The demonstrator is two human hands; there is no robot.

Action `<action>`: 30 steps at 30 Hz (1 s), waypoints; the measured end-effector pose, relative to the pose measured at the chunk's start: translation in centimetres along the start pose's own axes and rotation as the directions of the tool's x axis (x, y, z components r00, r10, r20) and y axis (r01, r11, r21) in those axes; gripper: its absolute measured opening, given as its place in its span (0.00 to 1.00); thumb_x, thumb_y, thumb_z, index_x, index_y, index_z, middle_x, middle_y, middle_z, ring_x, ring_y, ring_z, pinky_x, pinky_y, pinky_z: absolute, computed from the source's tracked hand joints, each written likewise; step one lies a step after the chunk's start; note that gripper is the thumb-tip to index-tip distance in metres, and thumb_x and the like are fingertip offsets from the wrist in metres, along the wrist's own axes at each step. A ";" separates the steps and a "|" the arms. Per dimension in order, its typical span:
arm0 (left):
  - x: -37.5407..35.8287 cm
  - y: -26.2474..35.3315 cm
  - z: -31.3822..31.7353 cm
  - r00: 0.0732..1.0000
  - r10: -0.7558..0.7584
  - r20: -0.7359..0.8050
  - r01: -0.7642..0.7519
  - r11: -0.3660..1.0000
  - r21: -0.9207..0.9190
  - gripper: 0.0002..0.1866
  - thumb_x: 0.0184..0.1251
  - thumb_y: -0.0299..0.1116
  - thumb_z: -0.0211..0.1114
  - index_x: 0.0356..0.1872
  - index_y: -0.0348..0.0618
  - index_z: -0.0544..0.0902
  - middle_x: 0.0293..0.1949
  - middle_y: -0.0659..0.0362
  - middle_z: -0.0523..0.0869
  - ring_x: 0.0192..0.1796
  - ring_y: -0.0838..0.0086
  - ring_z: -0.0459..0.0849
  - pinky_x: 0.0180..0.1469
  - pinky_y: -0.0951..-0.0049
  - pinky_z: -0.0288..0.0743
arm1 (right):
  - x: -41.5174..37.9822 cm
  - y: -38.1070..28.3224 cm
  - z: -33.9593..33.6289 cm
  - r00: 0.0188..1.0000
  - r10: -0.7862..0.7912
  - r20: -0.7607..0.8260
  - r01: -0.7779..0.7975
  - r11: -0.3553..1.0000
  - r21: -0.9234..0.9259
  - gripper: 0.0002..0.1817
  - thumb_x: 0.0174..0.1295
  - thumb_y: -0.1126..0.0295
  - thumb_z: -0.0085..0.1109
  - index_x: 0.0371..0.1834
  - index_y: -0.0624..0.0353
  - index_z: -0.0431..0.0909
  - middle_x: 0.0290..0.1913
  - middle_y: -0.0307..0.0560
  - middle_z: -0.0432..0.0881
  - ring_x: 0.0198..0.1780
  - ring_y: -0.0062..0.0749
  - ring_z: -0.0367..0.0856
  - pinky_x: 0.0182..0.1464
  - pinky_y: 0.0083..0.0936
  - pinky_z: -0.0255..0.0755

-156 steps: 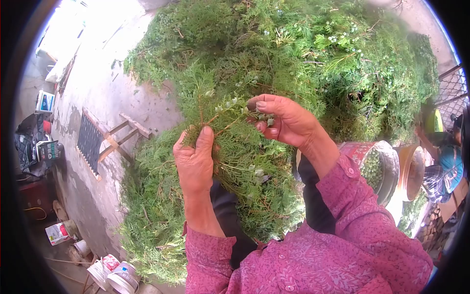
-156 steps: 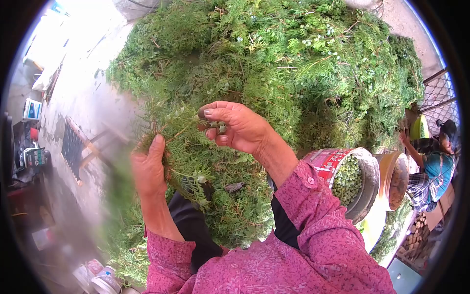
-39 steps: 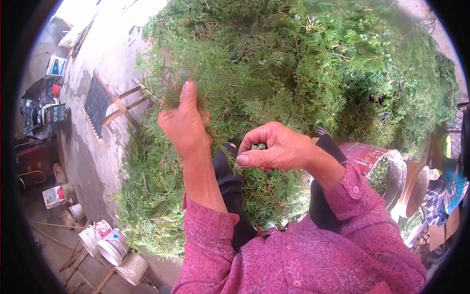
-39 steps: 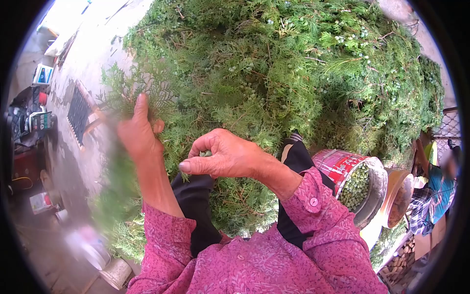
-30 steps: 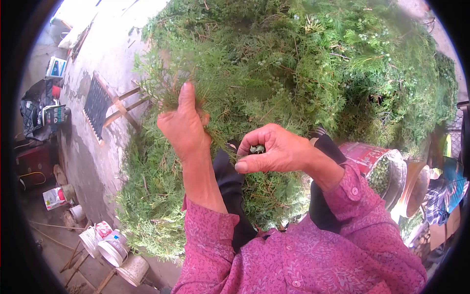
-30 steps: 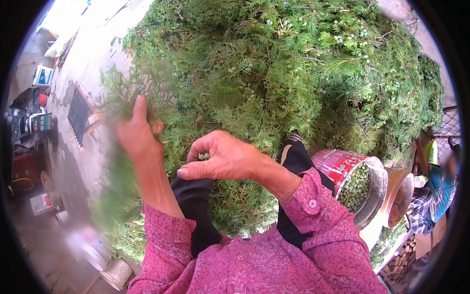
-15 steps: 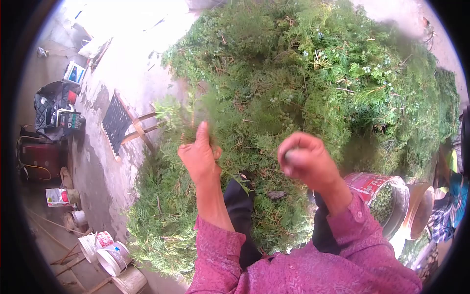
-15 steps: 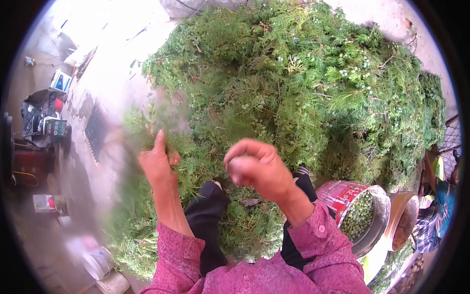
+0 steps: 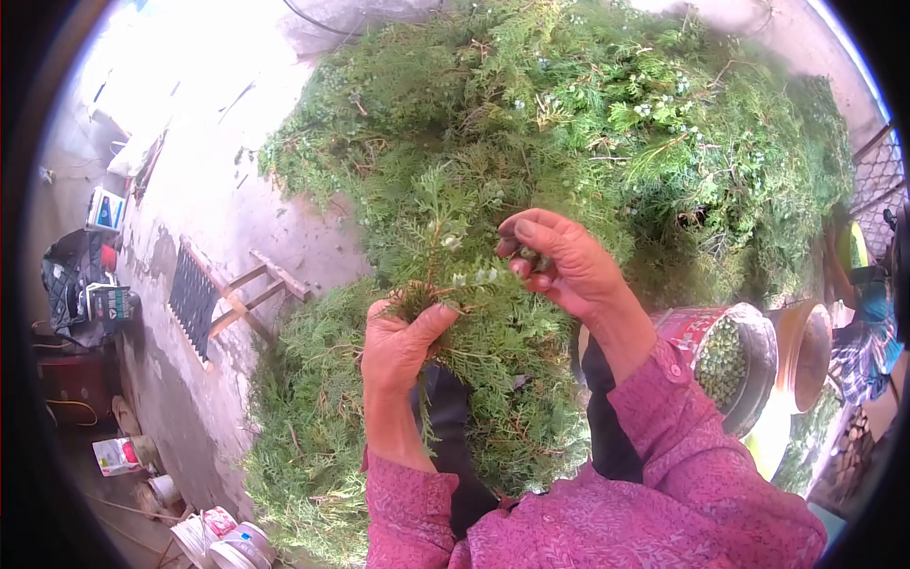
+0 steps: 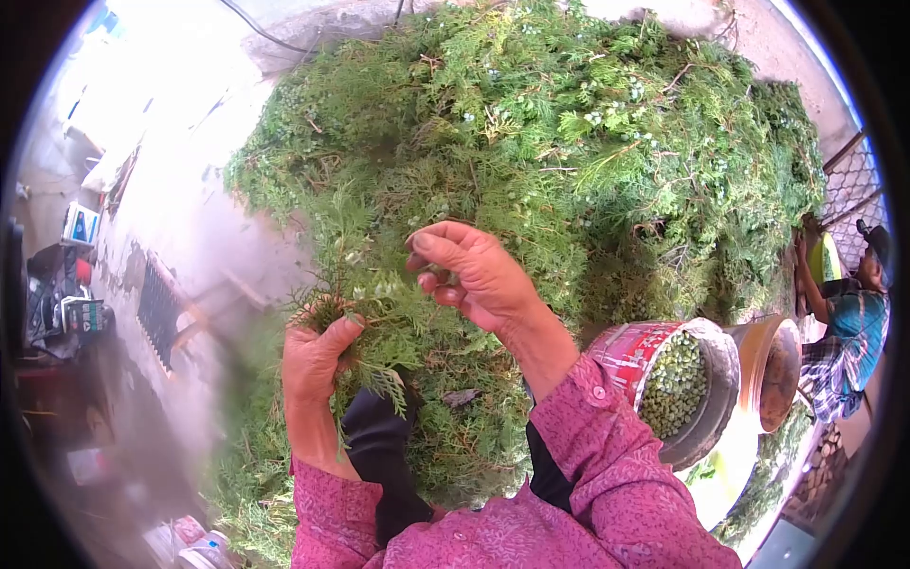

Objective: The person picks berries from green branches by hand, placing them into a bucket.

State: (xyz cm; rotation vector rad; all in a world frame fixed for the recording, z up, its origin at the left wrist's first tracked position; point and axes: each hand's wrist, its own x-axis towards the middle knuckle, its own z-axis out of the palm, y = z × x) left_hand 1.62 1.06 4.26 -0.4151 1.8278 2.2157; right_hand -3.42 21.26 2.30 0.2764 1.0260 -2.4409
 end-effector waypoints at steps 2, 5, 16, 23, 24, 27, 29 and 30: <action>0.0 -0.3 0.0 0.998 0.006 0.061 -0.005 1.000 -0.019 0.11 0.51 0.26 0.68 0.37 0.38 0.81 0.30 0.62 0.83 0.25 0.83 0.77 0.24 0.84 0.69 | 0.0 0.2 0.2 0.992 0.116 0.053 -0.109 0.987 -0.121 0.11 0.58 0.61 0.58 0.37 0.56 0.75 0.29 0.35 0.77 0.25 0.15 0.73 0.18 0.09 0.59; 0.1 -0.1 0.3 0.996 -0.027 0.088 0.027 1.000 0.000 0.11 0.52 0.23 0.67 0.38 0.36 0.80 0.32 0.61 0.83 0.28 0.82 0.78 0.27 0.82 0.72 | -0.1 1.0 0.3 0.976 0.187 0.110 -0.161 0.964 -0.211 0.12 0.56 0.59 0.60 0.37 0.55 0.76 0.28 0.31 0.75 0.22 0.13 0.70 0.18 0.10 0.58; -0.1 0.1 0.0 0.995 -0.018 0.100 0.022 0.999 -0.034 0.11 0.54 0.27 0.67 0.39 0.38 0.80 0.30 0.64 0.82 0.25 0.85 0.77 0.24 0.84 0.69 | 0.0 0.8 0.1 0.935 0.264 0.238 -0.201 0.945 -0.258 0.11 0.51 0.71 0.63 0.37 0.59 0.75 0.23 0.33 0.74 0.18 0.12 0.64 0.17 0.11 0.55; 0.1 -0.1 0.1 1.000 -0.025 0.015 0.026 0.997 -0.076 0.10 0.57 0.32 0.65 0.37 0.39 0.80 0.28 0.64 0.82 0.25 0.85 0.76 0.22 0.84 0.68 | -0.4 0.7 1.1 0.945 0.277 0.172 -0.180 0.883 -0.433 0.09 0.52 0.71 0.60 0.36 0.60 0.76 0.23 0.34 0.74 0.20 0.13 0.66 0.19 0.12 0.59; 0.1 -0.2 0.1 1.000 -0.026 0.014 0.027 0.997 -0.076 0.10 0.57 0.32 0.65 0.37 0.39 0.80 0.28 0.64 0.82 0.25 0.85 0.76 0.22 0.84 0.68 | -0.5 0.9 1.3 0.963 0.230 0.143 -0.128 0.852 -0.507 0.08 0.52 0.71 0.59 0.34 0.60 0.76 0.23 0.34 0.74 0.20 0.13 0.66 0.20 0.13 0.59; 0.3 -0.7 0.1 0.998 0.057 -0.002 -0.056 0.995 -0.086 0.08 0.58 0.31 0.64 0.36 0.39 0.80 0.29 0.63 0.82 0.26 0.83 0.77 0.24 0.83 0.70 | -0.1 1.5 1.0 0.987 0.107 0.124 -0.004 0.772 -0.636 0.08 0.50 0.70 0.57 0.33 0.61 0.76 0.21 0.33 0.73 0.19 0.13 0.65 0.20 0.14 0.59; 0.3 -0.6 0.3 0.997 0.059 -0.052 -0.060 0.998 -0.016 0.07 0.58 0.30 0.64 0.35 0.38 0.81 0.29 0.62 0.82 0.27 0.82 0.78 0.26 0.81 0.72 | 0.1 2.3 0.6 0.990 0.037 0.136 0.068 0.721 -0.690 0.09 0.49 0.70 0.56 0.32 0.62 0.76 0.20 0.33 0.73 0.18 0.14 0.64 0.20 0.15 0.59; 0.3 -0.6 0.3 0.997 0.059 -0.052 -0.060 0.998 -0.016 0.07 0.58 0.30 0.64 0.35 0.38 0.81 0.29 0.62 0.82 0.27 0.82 0.78 0.26 0.81 0.72 | 0.2 2.7 0.6 0.993 -0.036 0.108 0.103 0.689 -0.717 0.08 0.49 0.70 0.56 0.31 0.62 0.76 0.19 0.32 0.72 0.17 0.14 0.63 0.19 0.16 0.58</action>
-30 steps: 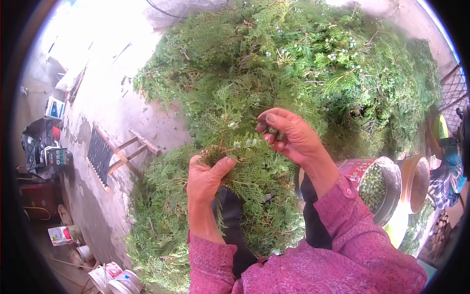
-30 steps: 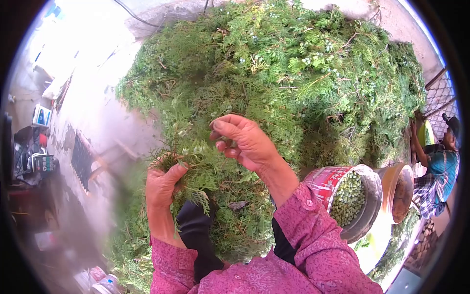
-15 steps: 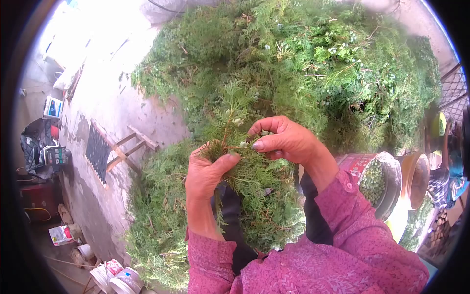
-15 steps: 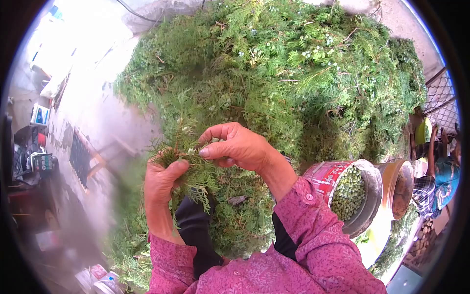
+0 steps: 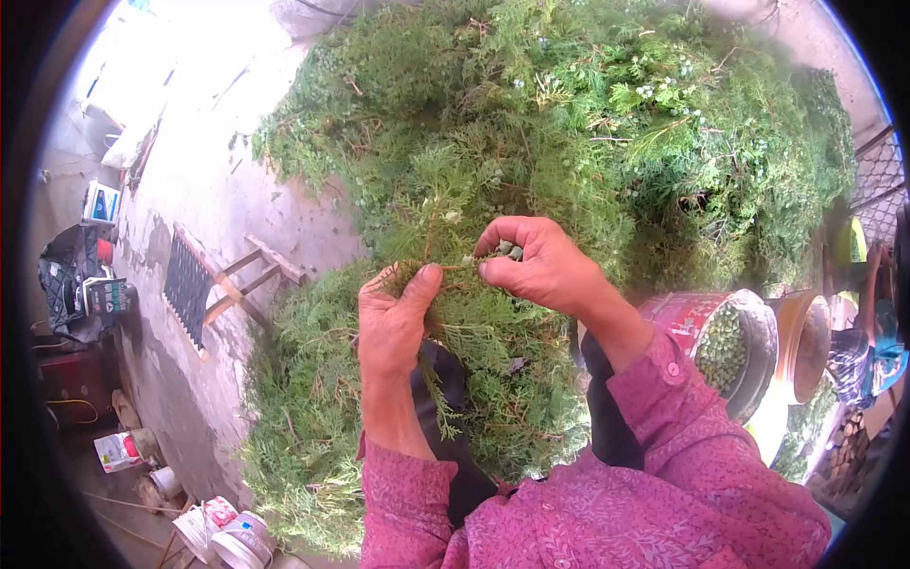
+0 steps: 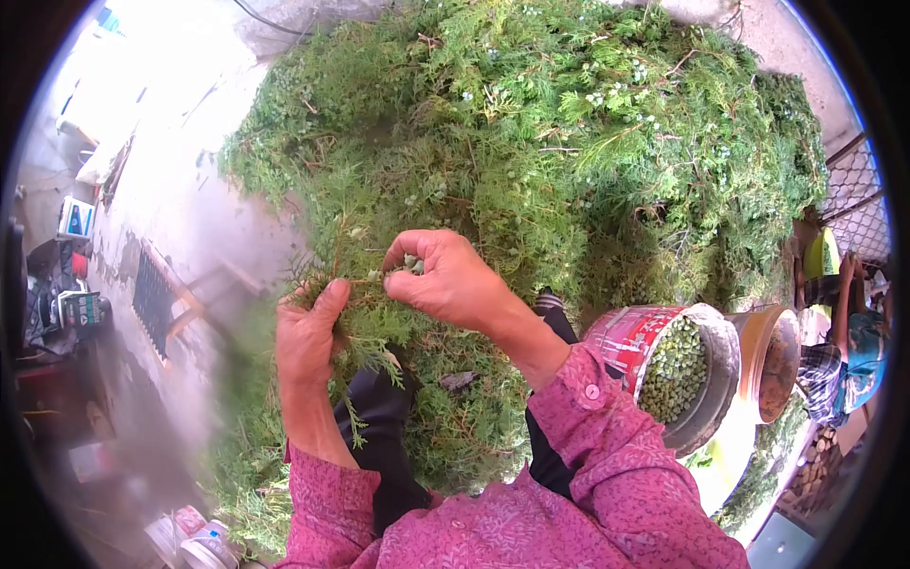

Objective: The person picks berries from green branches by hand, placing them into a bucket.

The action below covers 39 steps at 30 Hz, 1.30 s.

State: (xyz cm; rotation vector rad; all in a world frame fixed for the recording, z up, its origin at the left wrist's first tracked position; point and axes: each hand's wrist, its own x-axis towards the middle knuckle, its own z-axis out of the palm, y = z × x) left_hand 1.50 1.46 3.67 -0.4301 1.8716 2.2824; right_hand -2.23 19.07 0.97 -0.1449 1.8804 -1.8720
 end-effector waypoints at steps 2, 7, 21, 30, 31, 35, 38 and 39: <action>0.0 -0.2 0.1 0.999 -0.019 -0.040 0.020 0.999 0.038 0.08 0.58 0.30 0.64 0.35 0.37 0.81 0.29 0.62 0.82 0.28 0.82 0.78 0.28 0.82 0.72 | 0.1 0.1 0.3 0.997 -0.034 -0.073 0.031 0.999 -0.044 0.08 0.48 0.70 0.56 0.30 0.62 0.76 0.17 0.31 0.72 0.16 0.14 0.62 0.18 0.16 0.56; 0.1 -1.4 0.4 0.993 0.097 -0.065 -0.096 0.995 0.031 0.07 0.56 0.31 0.66 0.32 0.39 0.81 0.26 0.65 0.81 0.25 0.85 0.75 0.25 0.85 0.67 | 1.1 0.1 -1.9 0.951 0.017 -0.308 0.011 0.996 0.089 0.06 0.51 0.72 0.54 0.32 0.61 0.74 0.19 0.35 0.73 0.15 0.15 0.64 0.16 0.14 0.57; 0.1 -0.8 -0.1 0.982 0.177 -0.063 -0.176 0.984 0.028 0.04 0.59 0.25 0.63 0.34 0.37 0.81 0.31 0.65 0.82 0.32 0.85 0.76 0.34 0.85 0.70 | 0.5 -0.7 -2.8 0.987 0.152 0.049 -0.159 0.909 0.384 0.11 0.55 0.64 0.61 0.34 0.60 0.76 0.22 0.35 0.75 0.18 0.13 0.67 0.17 0.11 0.57; 0.0 -1.1 0.0 0.985 0.161 -0.062 -0.160 0.987 0.020 0.04 0.59 0.26 0.62 0.34 0.37 0.80 0.31 0.64 0.82 0.30 0.85 0.76 0.32 0.85 0.70 | 0.9 -0.6 -2.1 0.993 0.117 -0.030 -0.106 0.965 0.238 0.07 0.55 0.71 0.59 0.35 0.61 0.76 0.19 0.32 0.72 0.17 0.10 0.65 0.16 0.09 0.58; -0.2 -0.8 0.2 0.983 0.156 -0.095 -0.156 0.988 0.005 0.04 0.59 0.26 0.62 0.34 0.37 0.80 0.30 0.65 0.81 0.30 0.85 0.75 0.31 0.85 0.68 | 1.5 0.1 -3.3 0.987 0.130 -0.096 -0.075 0.894 0.441 0.07 0.54 0.73 0.57 0.36 0.61 0.76 0.21 0.34 0.74 0.17 0.12 0.66 0.16 0.09 0.58; 0.1 -0.6 0.1 0.983 0.153 -0.101 -0.144 0.985 0.090 0.06 0.60 0.29 0.63 0.33 0.36 0.80 0.27 0.68 0.79 0.26 0.87 0.72 0.27 0.87 0.64 | 1.3 -0.5 -4.3 0.999 0.005 -0.045 0.029 0.672 0.740 0.09 0.55 0.76 0.52 0.40 0.61 0.74 0.31 0.43 0.79 0.19 0.14 0.71 0.15 0.08 0.62; 0.2 -1.1 0.6 0.976 0.190 -0.105 -0.181 0.980 0.086 0.07 0.60 0.30 0.63 0.34 0.36 0.81 0.26 0.68 0.79 0.26 0.89 0.71 0.26 0.87 0.63 | 0.2 -1.6 -2.5 0.999 0.005 0.047 -0.036 0.721 0.692 0.09 0.56 0.73 0.55 0.40 0.61 0.75 0.30 0.40 0.78 0.20 0.15 0.72 0.17 0.09 0.62; 0.2 -1.4 0.5 0.977 0.187 -0.106 -0.178 0.980 0.089 0.07 0.60 0.30 0.63 0.34 0.36 0.81 0.26 0.68 0.79 0.26 0.89 0.71 0.26 0.87 0.63 | 0.2 -1.6 -2.0 1.000 0.015 0.027 -0.028 0.800 0.599 0.09 0.56 0.71 0.57 0.39 0.61 0.76 0.29 0.39 0.77 0.22 0.14 0.72 0.17 0.09 0.61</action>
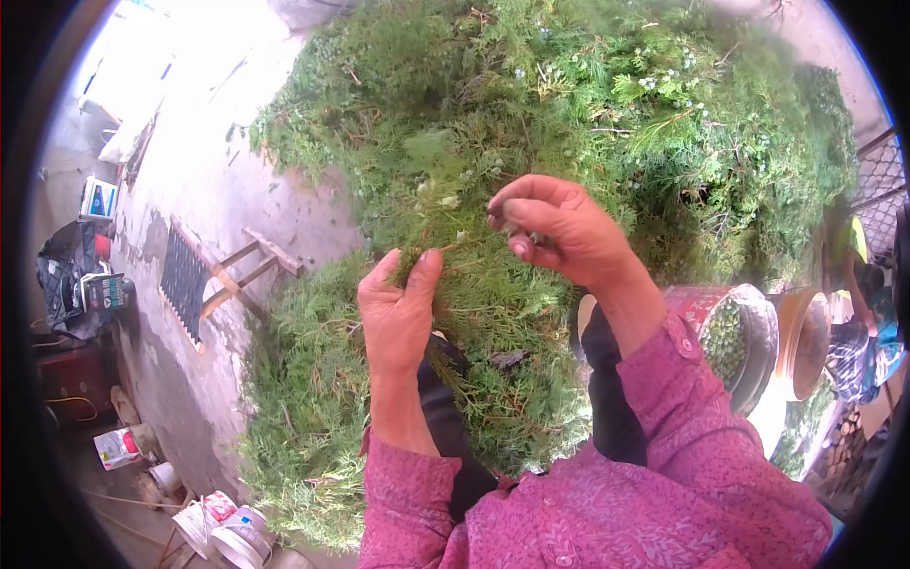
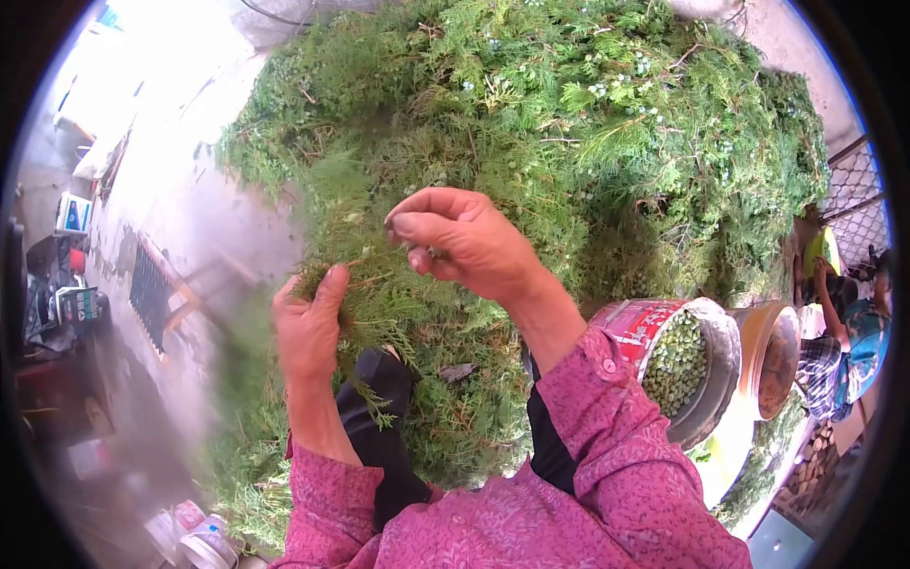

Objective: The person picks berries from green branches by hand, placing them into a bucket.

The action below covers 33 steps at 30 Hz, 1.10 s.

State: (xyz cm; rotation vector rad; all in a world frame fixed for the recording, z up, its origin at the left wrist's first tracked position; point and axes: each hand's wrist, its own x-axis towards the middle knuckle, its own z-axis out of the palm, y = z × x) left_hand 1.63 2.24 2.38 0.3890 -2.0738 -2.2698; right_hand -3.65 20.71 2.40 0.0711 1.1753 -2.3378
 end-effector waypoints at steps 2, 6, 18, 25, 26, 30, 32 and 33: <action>0.1 -0.8 -0.2 1.000 -0.002 0.011 0.001 0.995 0.103 0.08 0.60 0.30 0.63 0.35 0.35 0.80 0.27 0.68 0.79 0.27 0.89 0.71 0.27 0.87 0.63 | 0.0 0.3 0.5 0.999 -0.006 -0.049 -0.007 0.967 -0.253 0.09 0.53 0.69 0.63 0.34 0.62 0.78 0.28 0.35 0.77 0.26 0.13 0.72 0.22 0.10 0.63; 0.0 -0.3 0.4 0.994 -0.095 0.054 0.091 0.993 0.073 0.08 0.60 0.30 0.62 0.36 0.35 0.80 0.29 0.66 0.80 0.29 0.89 0.71 0.29 0.87 0.64 | -0.2 1.6 1.5 0.977 -0.209 -0.025 0.159 0.810 -0.565 0.14 0.50 0.68 0.66 0.37 0.64 0.77 0.27 0.33 0.76 0.24 0.11 0.71 0.23 0.12 0.66; -0.3 0.1 0.5 0.990 -0.045 0.133 0.056 0.995 -0.079 0.06 0.60 0.28 0.62 0.35 0.36 0.81 0.29 0.68 0.80 0.29 0.88 0.72 0.30 0.85 0.66 | 0.5 -0.1 -1.4 0.998 -0.023 -0.054 0.031 0.989 0.146 0.09 0.58 0.68 0.57 0.35 0.61 0.70 0.26 0.40 0.75 0.17 0.15 0.70 0.11 0.06 0.57; -0.2 -0.5 0.3 0.984 0.104 0.147 -0.133 0.970 0.205 0.05 0.58 0.27 0.62 0.31 0.36 0.79 0.22 0.68 0.76 0.26 0.86 0.68 0.28 0.83 0.63 | 0.5 0.2 -0.5 0.988 0.121 0.096 -0.135 0.979 0.156 0.10 0.60 0.64 0.56 0.35 0.57 0.69 0.28 0.39 0.75 0.17 0.13 0.69 0.12 0.06 0.55; -0.2 -0.5 0.3 0.978 0.128 0.166 -0.171 0.944 0.281 0.05 0.57 0.27 0.63 0.31 0.36 0.78 0.21 0.67 0.75 0.25 0.85 0.68 0.27 0.82 0.64 | 0.6 0.4 -0.5 0.990 0.125 0.067 -0.130 0.988 0.078 0.11 0.58 0.63 0.58 0.34 0.57 0.70 0.27 0.38 0.75 0.17 0.13 0.69 0.13 0.06 0.55; -0.2 -0.4 0.6 0.972 0.143 0.186 -0.198 0.924 0.327 0.05 0.56 0.26 0.63 0.32 0.36 0.78 0.20 0.63 0.75 0.25 0.84 0.68 0.27 0.81 0.65 | 0.5 0.6 -0.4 0.992 0.123 0.025 -0.123 0.992 -0.014 0.12 0.55 0.63 0.62 0.31 0.57 0.71 0.24 0.35 0.74 0.17 0.12 0.68 0.15 0.06 0.57; -0.2 -0.4 0.6 0.956 0.168 0.240 -0.256 0.879 0.402 0.05 0.55 0.25 0.63 0.32 0.36 0.78 0.20 0.62 0.75 0.25 0.84 0.69 0.28 0.81 0.66 | 0.5 0.4 -0.3 0.988 0.150 -0.021 -0.151 0.988 -0.043 0.10 0.55 0.65 0.62 0.29 0.57 0.72 0.22 0.34 0.73 0.16 0.12 0.67 0.15 0.07 0.57; -0.3 -0.4 0.6 0.956 0.168 0.240 -0.255 0.879 0.402 0.05 0.55 0.25 0.63 0.32 0.36 0.78 0.20 0.62 0.75 0.25 0.84 0.69 0.28 0.81 0.66 | 0.4 0.3 -0.2 0.988 0.151 -0.021 -0.151 0.988 -0.043 0.10 0.55 0.65 0.62 0.29 0.57 0.72 0.22 0.34 0.73 0.16 0.12 0.67 0.15 0.07 0.57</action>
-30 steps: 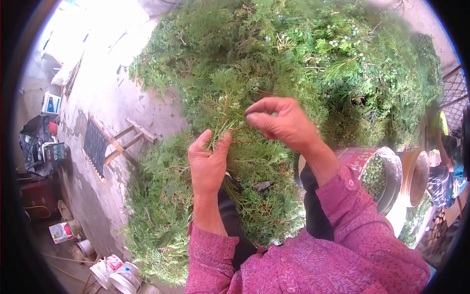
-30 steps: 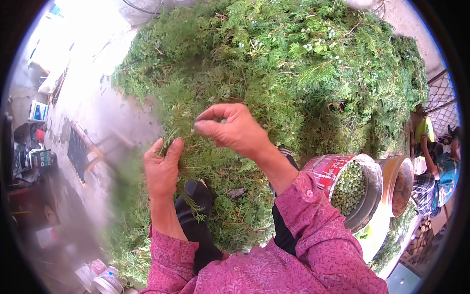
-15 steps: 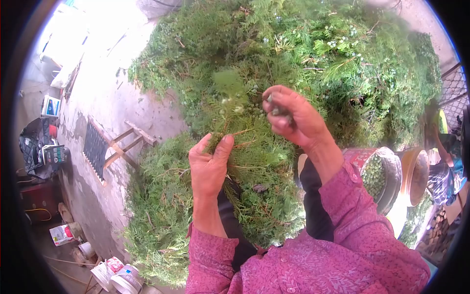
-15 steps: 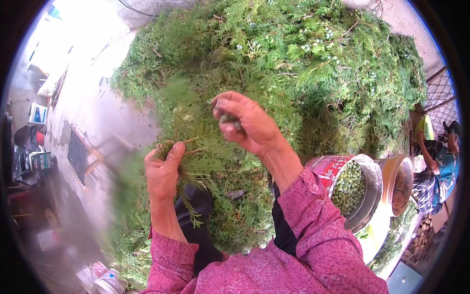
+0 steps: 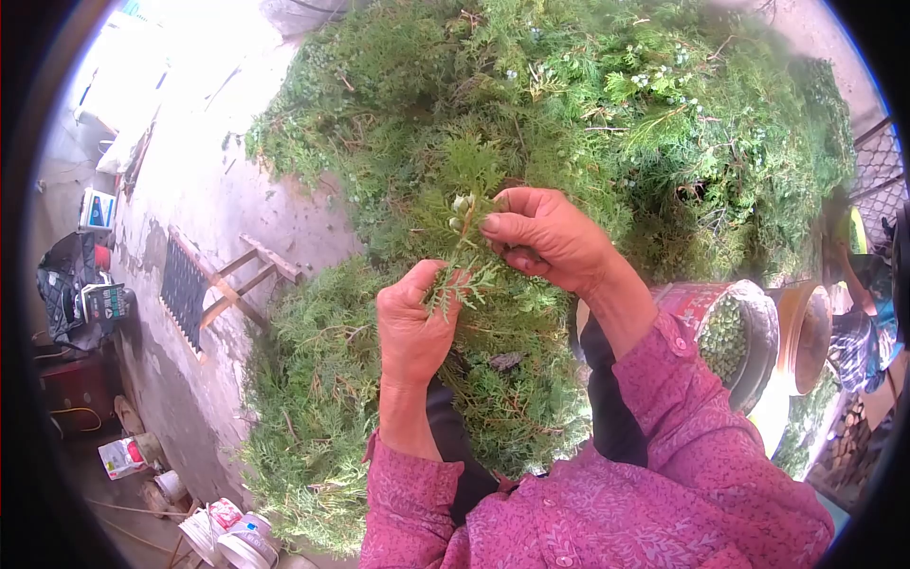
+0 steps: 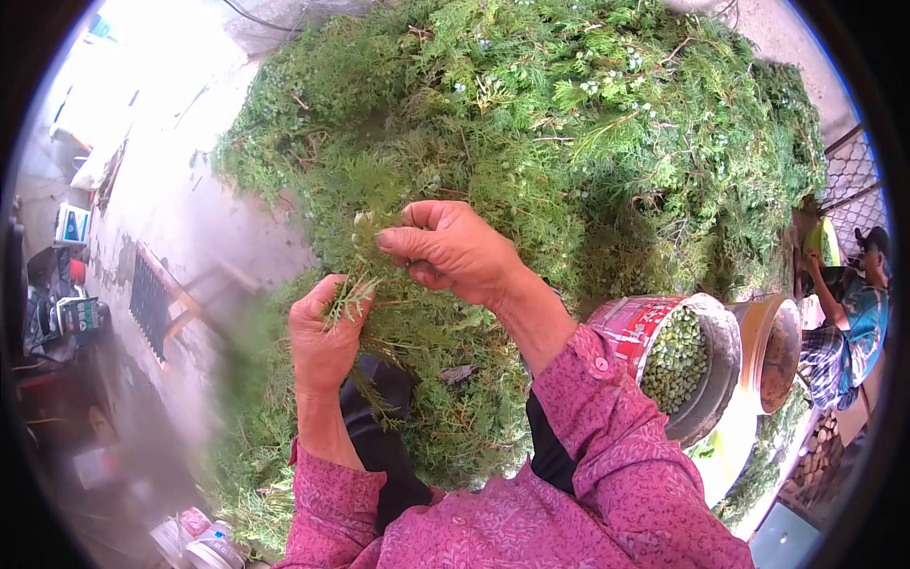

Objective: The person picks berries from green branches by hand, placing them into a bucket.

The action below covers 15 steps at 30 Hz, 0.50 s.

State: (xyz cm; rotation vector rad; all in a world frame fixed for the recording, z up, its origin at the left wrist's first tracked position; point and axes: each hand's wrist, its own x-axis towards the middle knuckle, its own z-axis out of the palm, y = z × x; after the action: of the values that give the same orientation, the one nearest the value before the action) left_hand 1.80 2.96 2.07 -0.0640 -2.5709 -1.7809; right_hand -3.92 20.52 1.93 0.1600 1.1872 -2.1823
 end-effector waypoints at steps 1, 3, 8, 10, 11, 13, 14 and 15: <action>0.0 0.1 0.0 1.000 -0.005 0.013 0.005 1.000 0.007 0.04 0.56 0.25 0.63 0.31 0.36 0.79 0.22 0.67 0.74 0.26 0.86 0.67 0.28 0.82 0.63 | 0.0 0.0 0.1 0.999 -0.029 -0.029 0.027 0.998 -0.057 0.09 0.55 0.67 0.62 0.28 0.57 0.72 0.21 0.34 0.73 0.16 0.12 0.67 0.15 0.07 0.57; -0.1 0.5 0.0 1.000 -0.010 0.028 0.010 1.000 0.013 0.04 0.58 0.26 0.64 0.29 0.37 0.80 0.24 0.72 0.73 0.26 0.88 0.66 0.27 0.84 0.61 | 0.0 -0.2 -0.1 0.997 -0.060 -0.057 0.053 0.992 -0.113 0.08 0.54 0.69 0.61 0.27 0.57 0.72 0.21 0.33 0.73 0.15 0.12 0.67 0.15 0.07 0.57; -0.8 1.0 0.1 0.975 -0.223 0.018 0.200 0.831 -0.520 0.06 0.57 0.26 0.65 0.34 0.38 0.81 0.29 0.70 0.80 0.29 0.87 0.74 0.31 0.86 0.66 | 0.2 -1.4 -3.2 0.962 -0.207 -0.176 0.252 0.921 0.297 0.05 0.56 0.73 0.55 0.32 0.60 0.69 0.26 0.43 0.73 0.18 0.17 0.69 0.14 0.10 0.59; -0.6 1.3 -0.4 0.962 -0.256 0.100 0.266 0.781 -0.565 0.06 0.56 0.26 0.66 0.35 0.38 0.81 0.30 0.68 0.81 0.30 0.86 0.75 0.32 0.86 0.68 | -0.1 -1.0 -2.2 0.980 -0.178 -0.089 0.197 0.936 0.293 0.06 0.56 0.73 0.52 0.36 0.61 0.69 0.29 0.46 0.73 0.24 0.20 0.72 0.18 0.13 0.65; -0.6 1.4 -0.5 0.941 -0.285 0.184 0.337 0.725 -0.600 0.07 0.55 0.25 0.66 0.35 0.39 0.82 0.31 0.66 0.82 0.32 0.85 0.77 0.34 0.85 0.70 | -0.4 -0.8 -0.8 0.987 -0.129 -0.092 0.152 0.935 0.320 0.07 0.58 0.72 0.51 0.38 0.61 0.70 0.31 0.45 0.74 0.26 0.21 0.72 0.21 0.15 0.67; -0.8 1.1 -0.4 0.936 -0.285 0.206 0.350 0.710 -0.611 0.07 0.54 0.24 0.66 0.35 0.39 0.81 0.31 0.65 0.82 0.33 0.84 0.78 0.36 0.84 0.72 | -0.9 -0.5 0.9 0.992 -0.084 -0.091 0.105 0.960 0.259 0.12 0.62 0.66 0.48 0.45 0.60 0.71 0.35 0.42 0.76 0.32 0.23 0.74 0.30 0.19 0.71; -0.8 1.0 -0.3 0.933 -0.283 0.224 0.360 0.694 -0.624 0.07 0.54 0.23 0.66 0.35 0.39 0.81 0.32 0.64 0.83 0.34 0.83 0.78 0.37 0.83 0.73 | -0.8 -0.4 0.7 0.992 -0.083 -0.092 0.104 0.960 0.260 0.12 0.62 0.66 0.48 0.45 0.60 0.71 0.35 0.42 0.76 0.32 0.23 0.74 0.30 0.19 0.71; -0.8 0.9 -0.4 0.932 -0.283 0.225 0.361 0.694 -0.623 0.07 0.54 0.23 0.66 0.35 0.39 0.81 0.32 0.64 0.83 0.34 0.83 0.78 0.37 0.83 0.73 | -0.6 -0.2 0.4 0.998 -0.058 -0.018 0.061 0.977 0.207 0.13 0.63 0.63 0.47 0.45 0.60 0.72 0.36 0.41 0.77 0.30 0.22 0.74 0.28 0.18 0.71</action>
State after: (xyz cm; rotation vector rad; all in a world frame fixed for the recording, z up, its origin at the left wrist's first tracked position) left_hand 2.66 2.87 3.05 0.3169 -1.9437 -2.8151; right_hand -3.51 20.53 2.56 0.2279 0.9801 -2.3590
